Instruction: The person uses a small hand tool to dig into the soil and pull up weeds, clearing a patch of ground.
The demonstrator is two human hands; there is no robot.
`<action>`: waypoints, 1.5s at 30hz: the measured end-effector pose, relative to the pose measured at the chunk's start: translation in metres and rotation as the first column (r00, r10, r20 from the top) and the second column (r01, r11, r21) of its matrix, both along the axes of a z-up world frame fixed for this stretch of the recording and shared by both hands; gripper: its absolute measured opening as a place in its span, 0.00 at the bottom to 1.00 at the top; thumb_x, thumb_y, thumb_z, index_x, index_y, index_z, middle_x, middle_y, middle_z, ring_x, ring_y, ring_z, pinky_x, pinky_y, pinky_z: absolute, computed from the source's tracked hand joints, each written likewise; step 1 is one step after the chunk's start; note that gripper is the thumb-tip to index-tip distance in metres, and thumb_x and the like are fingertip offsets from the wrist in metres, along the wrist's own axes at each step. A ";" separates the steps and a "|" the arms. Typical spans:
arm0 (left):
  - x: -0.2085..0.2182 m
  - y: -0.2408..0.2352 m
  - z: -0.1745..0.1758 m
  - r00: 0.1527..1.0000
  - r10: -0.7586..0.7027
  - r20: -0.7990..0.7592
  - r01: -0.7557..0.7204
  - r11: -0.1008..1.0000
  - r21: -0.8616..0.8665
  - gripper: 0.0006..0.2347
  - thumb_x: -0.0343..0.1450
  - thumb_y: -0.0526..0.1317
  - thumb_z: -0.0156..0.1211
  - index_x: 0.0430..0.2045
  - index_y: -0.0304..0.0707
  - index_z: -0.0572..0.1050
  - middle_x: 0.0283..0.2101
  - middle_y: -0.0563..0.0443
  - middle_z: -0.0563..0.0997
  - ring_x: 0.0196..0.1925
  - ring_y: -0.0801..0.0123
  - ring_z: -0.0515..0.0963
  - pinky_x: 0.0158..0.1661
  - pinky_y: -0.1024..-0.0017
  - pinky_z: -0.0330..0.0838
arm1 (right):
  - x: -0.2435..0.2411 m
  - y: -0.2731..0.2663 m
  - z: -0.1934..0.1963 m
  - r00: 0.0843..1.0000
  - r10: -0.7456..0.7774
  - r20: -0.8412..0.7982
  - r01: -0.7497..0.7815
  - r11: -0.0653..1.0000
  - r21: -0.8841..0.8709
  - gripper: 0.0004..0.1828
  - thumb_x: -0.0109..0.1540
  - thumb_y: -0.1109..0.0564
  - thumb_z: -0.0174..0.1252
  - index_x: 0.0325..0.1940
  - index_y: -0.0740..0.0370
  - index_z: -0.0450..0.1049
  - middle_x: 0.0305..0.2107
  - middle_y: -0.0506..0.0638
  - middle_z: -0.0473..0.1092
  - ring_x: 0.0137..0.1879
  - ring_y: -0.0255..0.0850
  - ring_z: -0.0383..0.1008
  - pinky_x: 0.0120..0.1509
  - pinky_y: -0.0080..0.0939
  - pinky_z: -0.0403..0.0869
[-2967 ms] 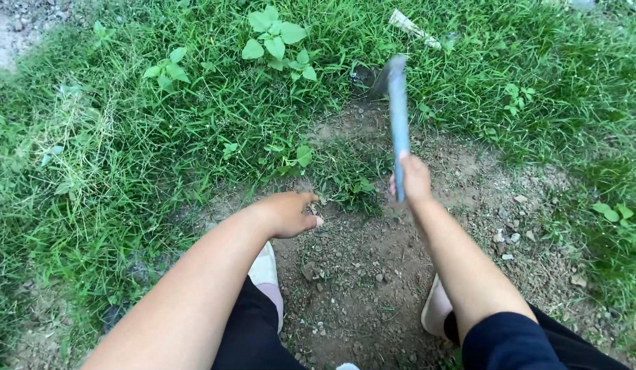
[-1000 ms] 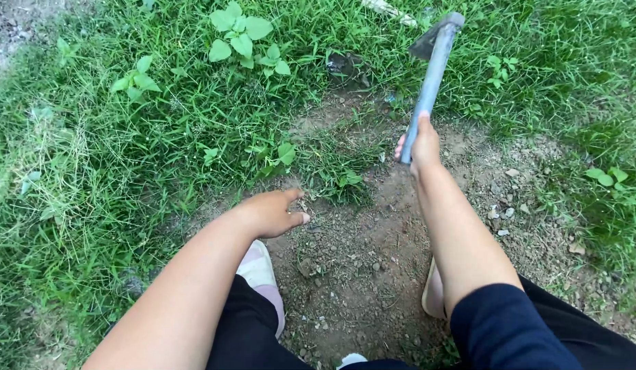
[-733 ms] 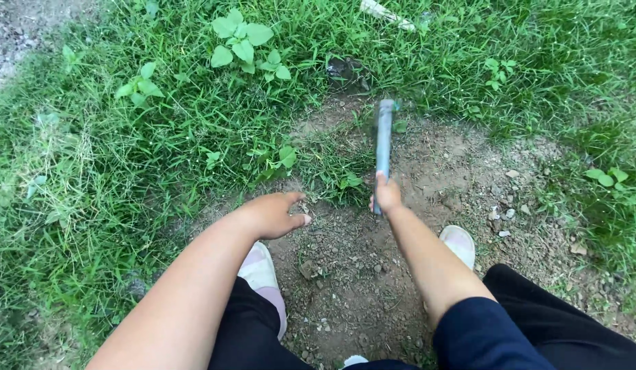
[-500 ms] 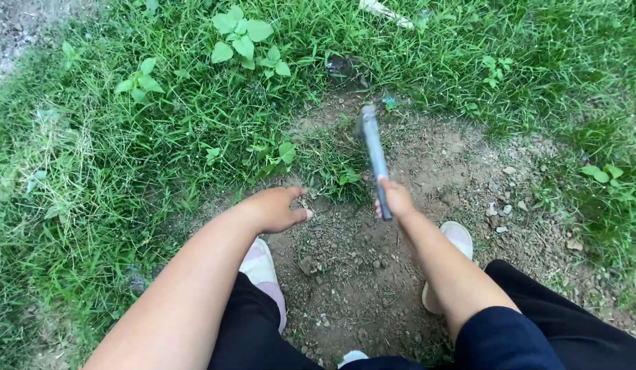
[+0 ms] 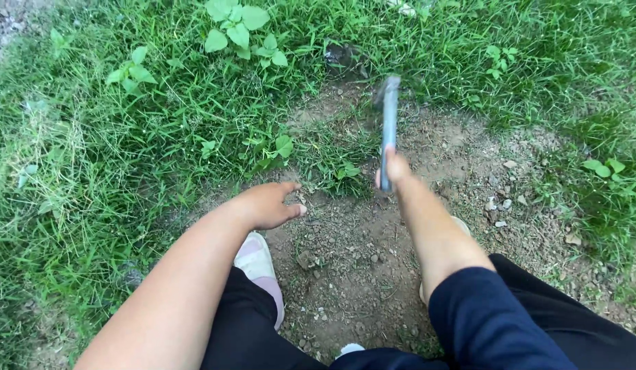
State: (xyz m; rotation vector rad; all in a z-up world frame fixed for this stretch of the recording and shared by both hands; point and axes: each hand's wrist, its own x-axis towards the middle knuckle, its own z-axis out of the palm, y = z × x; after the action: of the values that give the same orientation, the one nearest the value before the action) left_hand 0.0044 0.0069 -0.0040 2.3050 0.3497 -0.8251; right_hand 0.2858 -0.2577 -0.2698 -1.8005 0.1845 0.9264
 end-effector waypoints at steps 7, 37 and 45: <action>-0.004 -0.001 0.005 1.000 0.016 0.002 -0.016 1.000 -0.013 0.30 0.70 0.56 0.57 0.68 0.49 0.63 0.63 0.37 0.74 0.65 0.47 0.73 0.64 0.58 0.66 | -0.089 -0.025 0.014 0.994 -0.067 -0.081 0.071 0.997 0.044 0.25 0.69 0.35 0.45 0.46 0.59 0.66 0.19 0.54 0.69 0.18 0.45 0.70 0.21 0.46 0.72; -0.015 0.000 0.003 1.000 -0.002 -0.006 0.002 1.000 0.011 0.30 0.70 0.57 0.58 0.67 0.49 0.63 0.64 0.37 0.73 0.66 0.47 0.72 0.64 0.57 0.65 | -0.071 -0.012 0.044 1.000 -0.022 -0.016 0.024 0.992 0.121 0.22 0.68 0.39 0.49 0.44 0.61 0.66 0.18 0.55 0.69 0.17 0.44 0.70 0.20 0.46 0.71; -0.007 0.004 -0.001 0.999 0.014 -0.039 -0.014 1.000 0.004 0.30 0.71 0.59 0.56 0.67 0.50 0.63 0.63 0.37 0.74 0.65 0.46 0.73 0.64 0.57 0.66 | 0.062 0.033 0.148 0.938 -0.175 0.299 0.041 0.913 0.405 0.22 0.74 0.39 0.42 0.46 0.62 0.61 0.20 0.52 0.68 0.19 0.43 0.69 0.21 0.44 0.71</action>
State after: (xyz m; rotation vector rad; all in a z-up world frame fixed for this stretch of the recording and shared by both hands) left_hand -0.0023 0.0106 -0.0055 2.2903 0.3845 -0.8638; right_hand 0.3476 -0.2245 -0.1219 -1.5201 -0.1089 0.5227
